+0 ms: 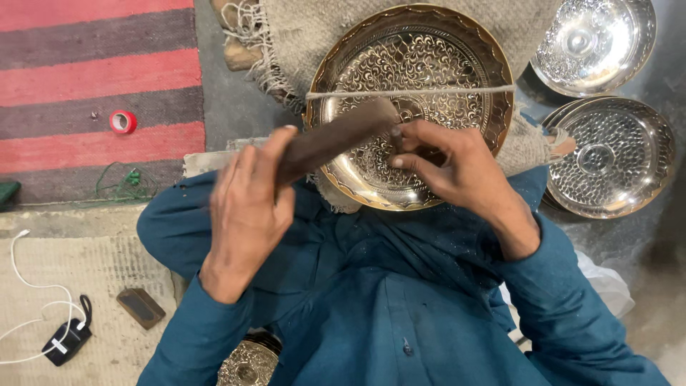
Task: The person sits on the floor with a brass plate resting on their lap and uses a wooden mallet to strike a small punch, embossing decorative patterns into the plate. They reposition the punch and rotate the plate as they work across its surface.
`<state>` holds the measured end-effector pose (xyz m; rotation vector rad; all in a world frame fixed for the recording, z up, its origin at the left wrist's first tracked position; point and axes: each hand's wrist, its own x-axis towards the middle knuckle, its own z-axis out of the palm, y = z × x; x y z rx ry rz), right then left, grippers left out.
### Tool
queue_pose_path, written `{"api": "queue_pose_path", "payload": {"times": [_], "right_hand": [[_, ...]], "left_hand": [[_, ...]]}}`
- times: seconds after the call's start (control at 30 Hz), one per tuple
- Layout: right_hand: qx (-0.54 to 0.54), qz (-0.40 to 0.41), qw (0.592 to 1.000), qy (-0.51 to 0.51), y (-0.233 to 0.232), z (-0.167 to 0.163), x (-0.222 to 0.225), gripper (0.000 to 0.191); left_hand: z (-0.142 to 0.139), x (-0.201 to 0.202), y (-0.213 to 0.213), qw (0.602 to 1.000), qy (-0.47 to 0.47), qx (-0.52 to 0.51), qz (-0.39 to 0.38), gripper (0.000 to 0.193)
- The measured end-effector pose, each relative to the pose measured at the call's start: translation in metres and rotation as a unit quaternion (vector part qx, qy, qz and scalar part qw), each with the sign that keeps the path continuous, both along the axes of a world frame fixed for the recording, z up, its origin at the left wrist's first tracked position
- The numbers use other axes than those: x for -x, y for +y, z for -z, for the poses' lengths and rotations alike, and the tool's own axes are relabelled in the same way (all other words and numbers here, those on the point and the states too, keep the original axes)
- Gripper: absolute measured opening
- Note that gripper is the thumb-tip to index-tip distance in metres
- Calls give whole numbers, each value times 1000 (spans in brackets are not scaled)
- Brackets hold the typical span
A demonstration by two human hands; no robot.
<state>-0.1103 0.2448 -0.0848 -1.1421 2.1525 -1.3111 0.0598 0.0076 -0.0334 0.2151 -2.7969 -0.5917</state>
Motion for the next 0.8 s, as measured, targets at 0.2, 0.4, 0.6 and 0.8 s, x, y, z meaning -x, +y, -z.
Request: {"api": "queue_pose_path", "payload": {"times": [0.2,0.4,0.6,0.8], "right_hand": [[-11,7,1000,-18,0,-2,-1,29],[-7,13,1000,-20,-1,-7,-1,31],[3,7,1000,-5,-2,-9,-1,31],[12,2,1000,6,-1,-10,-1,29]], "left_hand": [[2,1,-1,1000,1,12,-3,73],[3,1,-2,1000,2,-14,-5,73],[2,2,-3,1000,-10,3,-3,75],[1,3,-3,999,-2,32,-4,75]]}}
